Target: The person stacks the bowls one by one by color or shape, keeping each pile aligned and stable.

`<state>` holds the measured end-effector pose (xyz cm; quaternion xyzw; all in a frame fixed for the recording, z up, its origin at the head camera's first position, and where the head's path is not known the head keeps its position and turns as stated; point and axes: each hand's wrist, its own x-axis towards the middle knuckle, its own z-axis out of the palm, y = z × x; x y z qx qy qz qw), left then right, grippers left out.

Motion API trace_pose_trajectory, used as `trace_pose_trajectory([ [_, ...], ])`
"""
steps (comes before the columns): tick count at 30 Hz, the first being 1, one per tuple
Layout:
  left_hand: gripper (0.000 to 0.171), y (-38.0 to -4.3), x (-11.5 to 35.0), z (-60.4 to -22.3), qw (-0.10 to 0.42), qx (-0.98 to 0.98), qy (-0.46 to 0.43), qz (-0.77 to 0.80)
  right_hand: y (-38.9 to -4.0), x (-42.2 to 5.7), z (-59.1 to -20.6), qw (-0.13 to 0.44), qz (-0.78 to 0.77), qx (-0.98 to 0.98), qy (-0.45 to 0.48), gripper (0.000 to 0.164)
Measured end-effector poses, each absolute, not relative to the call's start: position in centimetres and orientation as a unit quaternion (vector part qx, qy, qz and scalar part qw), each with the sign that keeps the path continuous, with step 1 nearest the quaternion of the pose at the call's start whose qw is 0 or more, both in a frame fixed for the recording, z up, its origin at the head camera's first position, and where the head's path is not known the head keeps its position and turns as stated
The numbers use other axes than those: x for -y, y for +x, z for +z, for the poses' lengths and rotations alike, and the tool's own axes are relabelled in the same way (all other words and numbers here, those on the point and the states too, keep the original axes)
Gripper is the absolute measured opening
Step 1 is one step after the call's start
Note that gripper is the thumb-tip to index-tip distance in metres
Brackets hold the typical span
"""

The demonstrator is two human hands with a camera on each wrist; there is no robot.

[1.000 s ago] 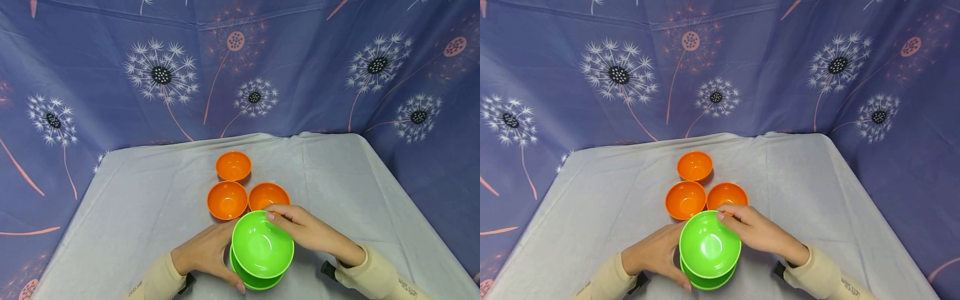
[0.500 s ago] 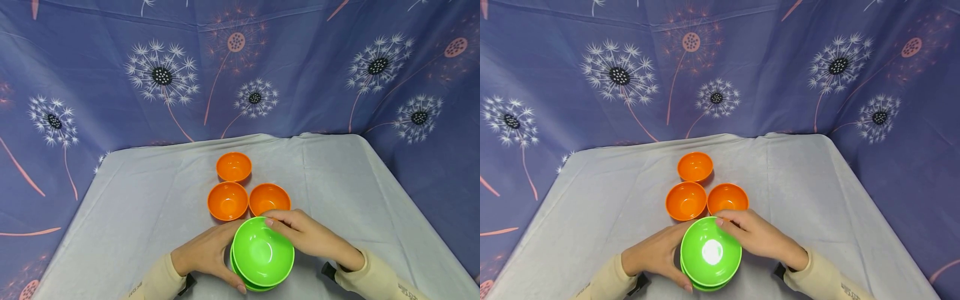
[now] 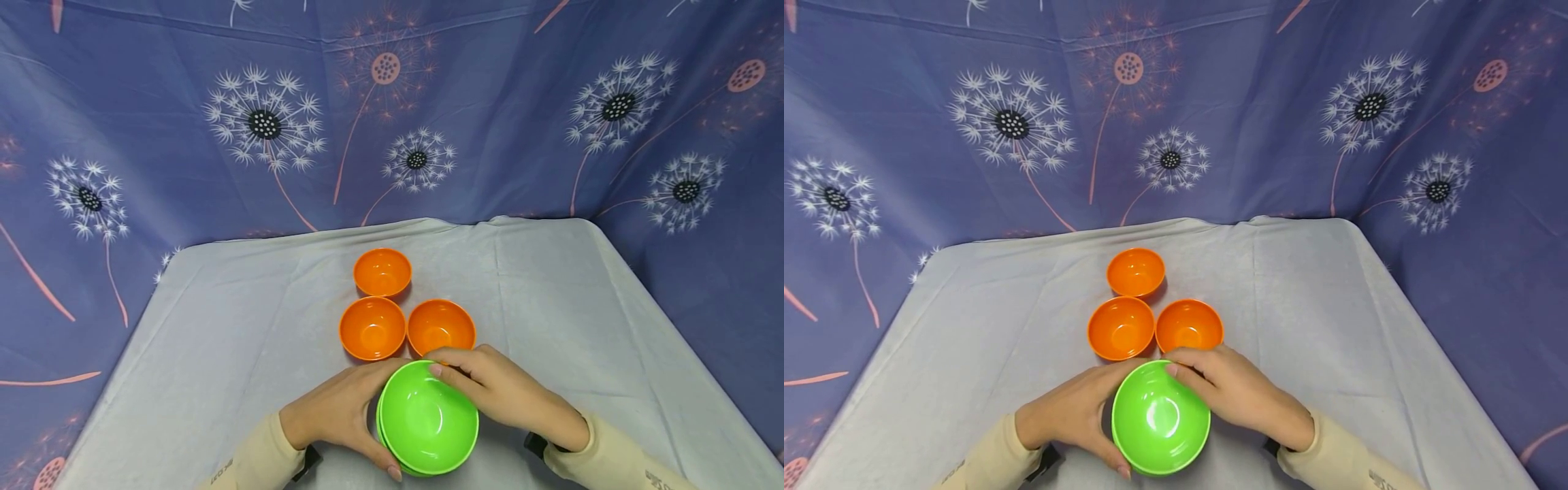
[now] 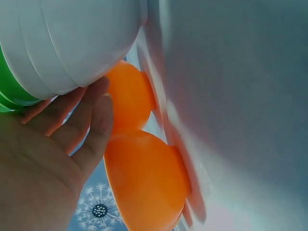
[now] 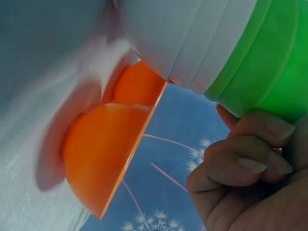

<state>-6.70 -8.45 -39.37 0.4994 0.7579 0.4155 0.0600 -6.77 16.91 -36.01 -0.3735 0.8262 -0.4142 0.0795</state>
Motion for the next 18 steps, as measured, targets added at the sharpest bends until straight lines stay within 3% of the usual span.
trace_pose_trajectory([
  [7,0.112,-6.97,8.53,-39.88,0.016,-0.762,0.519,0.388,-6.51,-16.76,-36.31,0.044,-0.371,-0.854,-0.361,0.018],
  [18,0.112,-6.93,8.72,-40.04,0.003,-0.774,0.514,0.370,-6.16,-16.35,-36.77,0.005,-0.322,-0.883,-0.340,0.014],
])
